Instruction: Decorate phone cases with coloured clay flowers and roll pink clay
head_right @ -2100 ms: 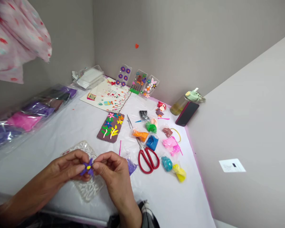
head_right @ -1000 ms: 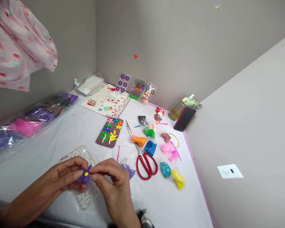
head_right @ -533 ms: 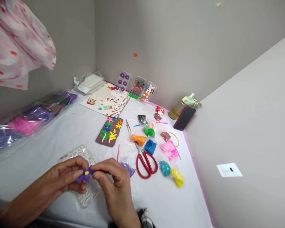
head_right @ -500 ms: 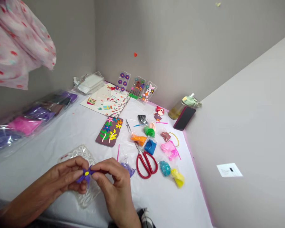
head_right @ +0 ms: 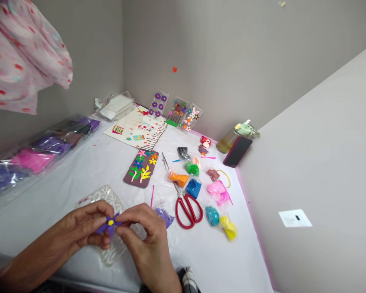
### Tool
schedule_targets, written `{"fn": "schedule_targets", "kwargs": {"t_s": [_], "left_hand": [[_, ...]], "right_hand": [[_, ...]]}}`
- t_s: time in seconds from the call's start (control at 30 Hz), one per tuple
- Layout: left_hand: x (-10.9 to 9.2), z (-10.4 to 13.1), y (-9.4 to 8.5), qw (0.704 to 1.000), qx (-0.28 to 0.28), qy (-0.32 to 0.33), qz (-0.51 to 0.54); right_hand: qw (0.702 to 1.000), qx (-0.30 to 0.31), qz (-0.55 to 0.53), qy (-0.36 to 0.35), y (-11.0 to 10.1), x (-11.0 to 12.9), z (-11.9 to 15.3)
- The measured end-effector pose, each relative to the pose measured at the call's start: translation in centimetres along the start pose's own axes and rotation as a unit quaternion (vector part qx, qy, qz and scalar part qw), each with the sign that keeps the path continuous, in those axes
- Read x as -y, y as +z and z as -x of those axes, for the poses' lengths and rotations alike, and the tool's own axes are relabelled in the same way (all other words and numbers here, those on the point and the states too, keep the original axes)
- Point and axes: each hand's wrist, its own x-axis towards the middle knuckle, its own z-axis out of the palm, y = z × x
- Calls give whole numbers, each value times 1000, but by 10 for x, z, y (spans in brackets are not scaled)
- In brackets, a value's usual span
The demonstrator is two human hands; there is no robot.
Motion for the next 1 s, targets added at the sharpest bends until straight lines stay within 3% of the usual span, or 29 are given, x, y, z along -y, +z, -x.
{"fn": "schedule_targets", "kwargs": {"t_s": [0.6,1.0], "left_hand": [[3,1,-3,999,10,13,-30],[8,0,-9,995,17,40,-86]], "right_hand": [[1000,-14,3,-9,0,0,1],[999,-6,-14,45,-1,1,1]]}}
